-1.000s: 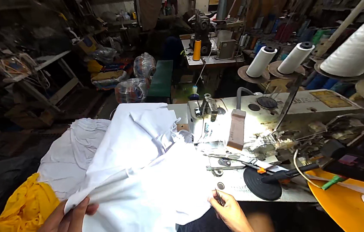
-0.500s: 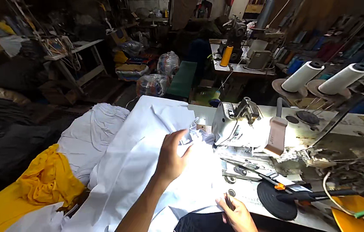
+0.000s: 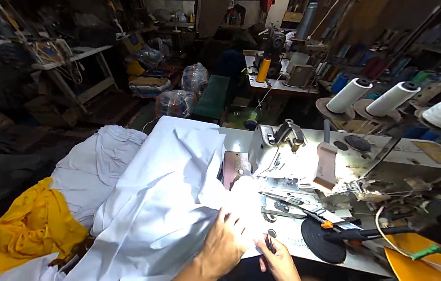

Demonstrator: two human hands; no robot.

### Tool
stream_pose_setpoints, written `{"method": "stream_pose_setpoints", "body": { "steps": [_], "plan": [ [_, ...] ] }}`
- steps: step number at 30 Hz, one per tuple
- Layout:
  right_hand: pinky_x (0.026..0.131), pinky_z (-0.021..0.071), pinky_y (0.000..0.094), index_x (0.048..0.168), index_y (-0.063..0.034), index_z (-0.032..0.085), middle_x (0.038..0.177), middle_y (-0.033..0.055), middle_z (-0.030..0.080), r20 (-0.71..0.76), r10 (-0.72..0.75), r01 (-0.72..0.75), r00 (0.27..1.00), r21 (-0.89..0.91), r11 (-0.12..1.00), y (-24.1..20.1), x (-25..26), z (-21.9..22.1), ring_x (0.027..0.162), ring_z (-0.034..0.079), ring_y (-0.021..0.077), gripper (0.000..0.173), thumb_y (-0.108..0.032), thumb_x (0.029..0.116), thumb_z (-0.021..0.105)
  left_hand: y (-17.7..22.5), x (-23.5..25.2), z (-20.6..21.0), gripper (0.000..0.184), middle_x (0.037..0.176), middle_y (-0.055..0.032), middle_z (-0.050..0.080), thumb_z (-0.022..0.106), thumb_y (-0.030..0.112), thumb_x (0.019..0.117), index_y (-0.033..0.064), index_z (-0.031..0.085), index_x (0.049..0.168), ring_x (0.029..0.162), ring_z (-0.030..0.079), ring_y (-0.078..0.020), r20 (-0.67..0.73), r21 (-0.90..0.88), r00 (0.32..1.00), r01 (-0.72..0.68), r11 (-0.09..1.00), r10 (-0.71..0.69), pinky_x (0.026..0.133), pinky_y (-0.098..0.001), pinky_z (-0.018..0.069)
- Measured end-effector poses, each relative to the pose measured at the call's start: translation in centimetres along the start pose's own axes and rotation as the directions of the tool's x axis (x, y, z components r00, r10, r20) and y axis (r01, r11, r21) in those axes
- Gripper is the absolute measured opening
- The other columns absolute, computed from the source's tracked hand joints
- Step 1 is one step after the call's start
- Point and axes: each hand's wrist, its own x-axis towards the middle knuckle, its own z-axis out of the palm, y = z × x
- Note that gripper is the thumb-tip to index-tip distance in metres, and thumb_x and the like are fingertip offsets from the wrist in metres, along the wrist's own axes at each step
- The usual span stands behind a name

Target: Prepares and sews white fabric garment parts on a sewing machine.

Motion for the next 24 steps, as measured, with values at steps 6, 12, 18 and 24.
{"method": "stream_pose_setpoints", "body": {
  "steps": [6,12,18,24],
  "plan": [
    [0.041,0.0499,0.0255,0.092,-0.0011,0.065,0.066,0.0043,0.062,0.010,0.026,-0.026,1.000,0.030,0.999,-0.1,0.0,-0.3,0.042,0.052,0.0099,0.014,-0.012,0.0994,0.064,0.9,-1.6,2.7,0.022,0.100,0.0006,0.070,0.054,0.020,0.1008,0.0196,0.075,0.106,0.101,0.064,-0.0200,0.011,-0.015,0.995,0.099,0.995,-0.099,0.093,-0.0449,0.0458],
    [0.040,0.0488,0.0252,0.094,-0.0011,0.066,0.066,0.0034,0.062,0.001,0.020,-0.020,1.000,0.056,0.998,0.3,0.0,-0.1,0.042,0.051,0.0088,0.012,-0.012,0.0984,0.065,0.2,-1.6,2.2,0.021,0.095,0.0014,0.068,0.054,0.019,0.1007,0.0203,0.074,0.096,0.099,0.064,-0.0183,0.033,-0.062,0.997,0.073,0.995,-0.071,0.093,-0.0435,0.0443],
    [0.042,0.0513,0.0265,0.104,-0.0005,0.057,0.070,0.0042,0.061,-0.051,-0.005,0.008,0.999,0.066,0.998,0.1,-0.7,0.3,0.045,0.055,0.0107,0.019,-0.008,0.0929,0.070,-7.8,2.1,-5.3,0.020,0.100,-0.0127,0.072,0.060,0.019,0.0999,0.0086,0.077,0.098,0.090,0.069,-0.0309,-0.314,-0.020,0.863,0.411,0.911,-0.396,0.080,-0.0474,0.0555],
    [0.053,0.0549,0.0232,0.102,-0.0001,0.069,0.072,-0.0001,0.067,-0.056,-0.142,0.143,0.988,0.006,0.990,-0.7,-4.2,0.5,0.054,0.060,0.0056,0.013,-0.010,0.1015,0.062,-2.0,-0.8,-4.3,0.048,0.118,-0.0157,0.071,0.072,0.047,0.0874,0.0041,0.074,0.109,0.114,0.066,-0.0289,-0.236,-0.269,0.927,0.226,0.936,-0.292,0.099,-0.0438,0.0539]
  ]
}}
